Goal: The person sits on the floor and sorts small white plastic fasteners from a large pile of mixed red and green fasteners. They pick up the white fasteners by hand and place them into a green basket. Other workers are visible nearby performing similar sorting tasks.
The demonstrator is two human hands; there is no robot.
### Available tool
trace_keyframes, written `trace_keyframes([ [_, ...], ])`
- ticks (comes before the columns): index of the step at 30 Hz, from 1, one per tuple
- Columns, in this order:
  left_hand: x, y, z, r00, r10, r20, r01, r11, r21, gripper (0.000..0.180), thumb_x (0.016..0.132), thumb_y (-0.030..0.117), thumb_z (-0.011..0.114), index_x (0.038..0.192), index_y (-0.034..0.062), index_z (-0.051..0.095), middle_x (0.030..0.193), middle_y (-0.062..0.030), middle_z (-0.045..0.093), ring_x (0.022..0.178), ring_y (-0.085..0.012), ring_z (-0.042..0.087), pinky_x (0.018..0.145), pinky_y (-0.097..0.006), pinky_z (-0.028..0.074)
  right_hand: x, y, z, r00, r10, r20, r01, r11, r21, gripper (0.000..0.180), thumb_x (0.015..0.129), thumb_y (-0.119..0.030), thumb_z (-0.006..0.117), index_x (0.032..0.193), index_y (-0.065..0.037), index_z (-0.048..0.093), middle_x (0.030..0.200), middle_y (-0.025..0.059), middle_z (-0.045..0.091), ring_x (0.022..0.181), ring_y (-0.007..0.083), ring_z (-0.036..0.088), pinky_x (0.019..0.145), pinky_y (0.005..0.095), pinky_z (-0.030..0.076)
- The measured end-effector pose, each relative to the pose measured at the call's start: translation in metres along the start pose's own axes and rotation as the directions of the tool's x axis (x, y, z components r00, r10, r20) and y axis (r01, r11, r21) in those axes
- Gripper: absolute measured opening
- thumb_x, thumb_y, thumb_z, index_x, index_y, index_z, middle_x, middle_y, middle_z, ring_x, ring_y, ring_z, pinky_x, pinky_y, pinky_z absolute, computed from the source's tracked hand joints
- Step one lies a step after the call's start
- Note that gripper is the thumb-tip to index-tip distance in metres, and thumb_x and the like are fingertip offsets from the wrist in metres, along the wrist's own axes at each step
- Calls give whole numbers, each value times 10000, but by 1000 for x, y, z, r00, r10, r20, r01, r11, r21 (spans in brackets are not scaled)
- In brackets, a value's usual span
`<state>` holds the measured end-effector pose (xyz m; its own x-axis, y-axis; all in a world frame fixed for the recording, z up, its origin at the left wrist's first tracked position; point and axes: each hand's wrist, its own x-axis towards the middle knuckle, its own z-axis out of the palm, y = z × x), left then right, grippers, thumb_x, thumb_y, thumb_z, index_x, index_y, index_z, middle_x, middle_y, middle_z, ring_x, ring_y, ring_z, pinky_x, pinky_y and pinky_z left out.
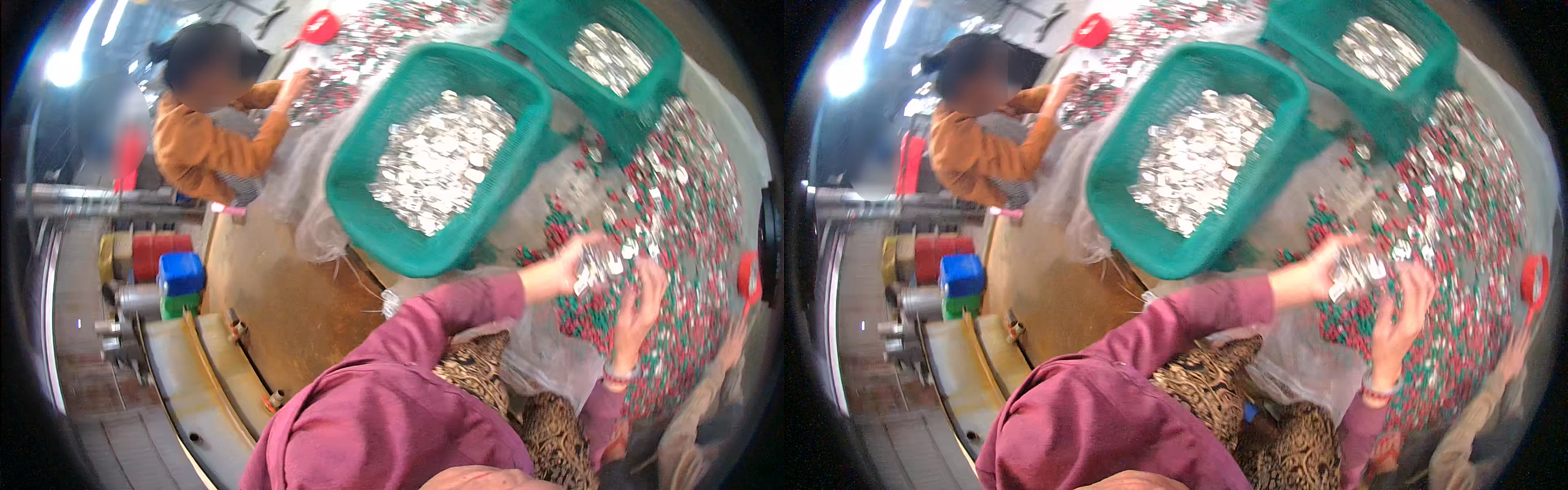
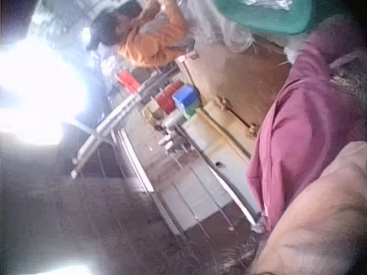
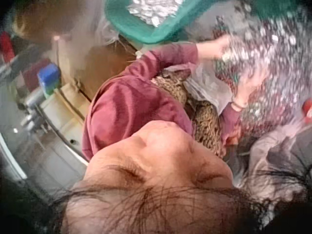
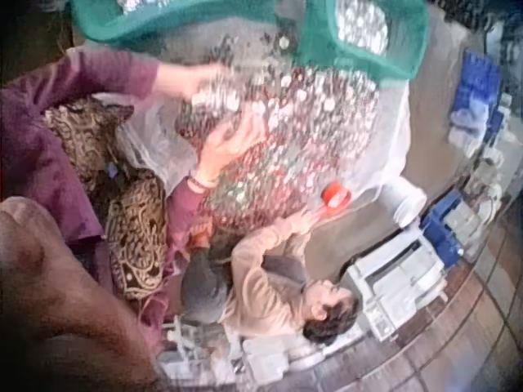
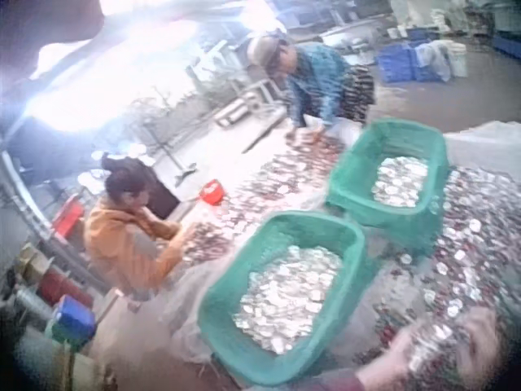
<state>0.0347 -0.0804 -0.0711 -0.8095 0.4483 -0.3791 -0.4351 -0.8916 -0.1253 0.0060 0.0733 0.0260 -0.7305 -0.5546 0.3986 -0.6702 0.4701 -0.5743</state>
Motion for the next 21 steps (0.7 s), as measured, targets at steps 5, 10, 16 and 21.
trace_keyframes([
  [5,-99,94,57,804,545,237,-584,798,146,437,872,400,486,1009,-5,580,959,-170,610,857,-326,590,580,-396,505,3,52,14,942,328,64,-334,934,125,227,882,-111,543,1073,-2,601,951,108,623,856,215,591,776,309,452],
  [10,-176,162,86,418,888,194,-755,221,617,440,926,372,395,1015,-8,599,1095,-198,586,969,-335,571,778,-491,508,-53,93,80,944,134,301,-126,991,-45,326,800,-52,575,1122,-3,564,1036,162,589,995,322,539,890,385,427],
  [16,-151,141,75,35,590,806,380,-754,536,262,886,146,559,1144,103,576,1197,-119,527,1112,-251,496,820,-350,460,-64,90,85,923,283,259,-246,955,-169,292,817,-32,541,1104,17,561,979,173,582,931,335,539,831,406,442],
  [21,-61,65,27,896,388,217,156,-731,664,210,831,227,593,927,42,617,954,-135,637,859,-314,619,730,-418,485,-65,97,66,755,616,225,-651,745,144,192,825,-62,579,991,-39,672,887,143,666,821,216,637,743,310,486],
])
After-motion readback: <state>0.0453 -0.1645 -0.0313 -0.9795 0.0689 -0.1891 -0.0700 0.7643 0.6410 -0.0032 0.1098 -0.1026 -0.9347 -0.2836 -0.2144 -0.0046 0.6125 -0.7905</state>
